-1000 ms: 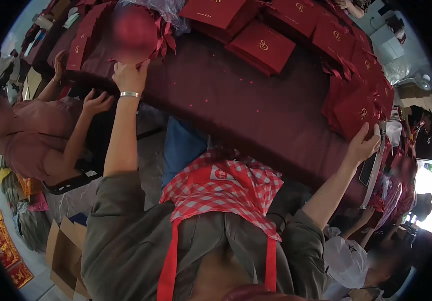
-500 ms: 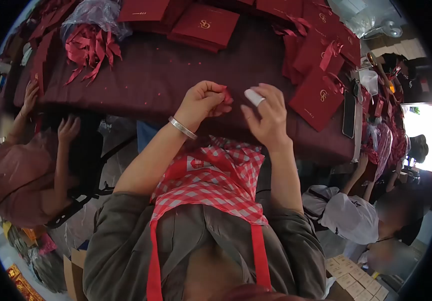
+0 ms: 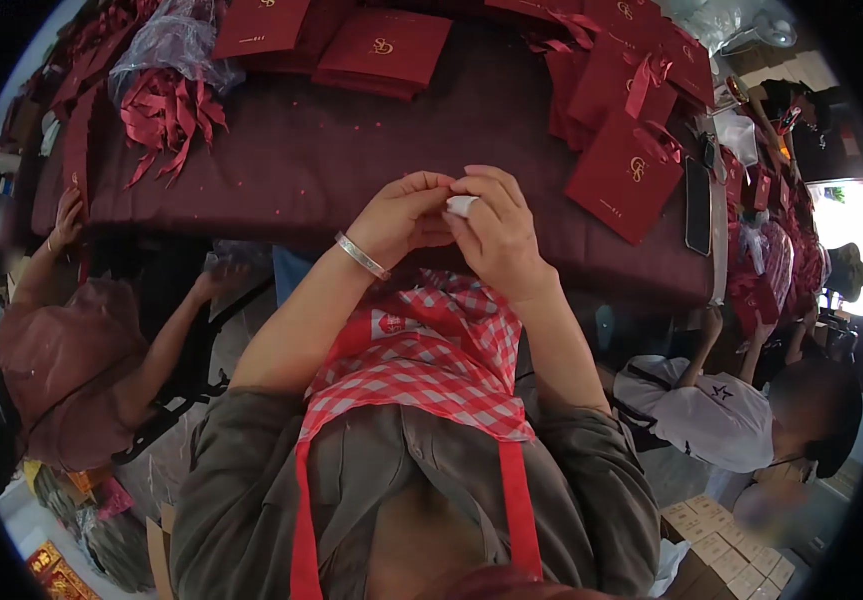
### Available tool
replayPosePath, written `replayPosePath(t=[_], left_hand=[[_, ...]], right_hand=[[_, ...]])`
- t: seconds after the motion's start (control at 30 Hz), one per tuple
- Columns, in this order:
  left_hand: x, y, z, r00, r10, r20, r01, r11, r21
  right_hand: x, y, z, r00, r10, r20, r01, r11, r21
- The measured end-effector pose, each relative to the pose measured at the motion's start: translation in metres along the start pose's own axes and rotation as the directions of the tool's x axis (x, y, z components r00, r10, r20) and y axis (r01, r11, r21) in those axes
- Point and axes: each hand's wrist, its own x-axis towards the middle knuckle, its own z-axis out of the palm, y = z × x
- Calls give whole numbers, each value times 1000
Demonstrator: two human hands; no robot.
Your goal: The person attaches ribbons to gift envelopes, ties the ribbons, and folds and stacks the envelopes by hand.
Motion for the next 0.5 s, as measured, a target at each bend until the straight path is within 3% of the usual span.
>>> replayPosePath(t=[0.07, 0.1, 0.17, 0.23, 0.27, 0.33, 0.4, 0.43, 0.5], left_hand=[[-1, 14, 6, 986, 120, -118, -76, 942, 328], [8, 17, -1, 941, 329, -75, -250, 830, 499], [27, 35, -18, 692, 706, 150, -403, 205, 892], [41, 58, -23, 436, 835, 334, -270, -233, 934], [53, 69, -31, 312, 843, 439, -177, -402, 898], [68, 87, -42, 336, 824, 455, -108, -446, 888], [80, 96, -50, 418, 752, 510, 161, -614, 773], [84, 98, -54, 421, 753, 506, 160, -611, 775], [89, 104, -60, 600, 680, 422, 143, -610, 779]], right_hand=[[0, 4, -4, 993, 53, -110, -42, 993, 108], [1, 5, -8, 984, 70, -162, -48, 990, 134], [-5, 1, -12, 925, 347, -154, -297, 915, 273], [-16, 14, -5, 940, 280, -195, -229, 941, 247], [-23, 18, -1, 925, 343, -161, -303, 924, 233], [-28, 22, 5, 905, 404, -129, -372, 903, 216], [-30, 24, 10, 860, 479, -175, -424, 862, 278], [-32, 25, 11, 859, 482, -171, -428, 861, 276], [-31, 28, 12, 888, 426, -171, -393, 898, 196]])
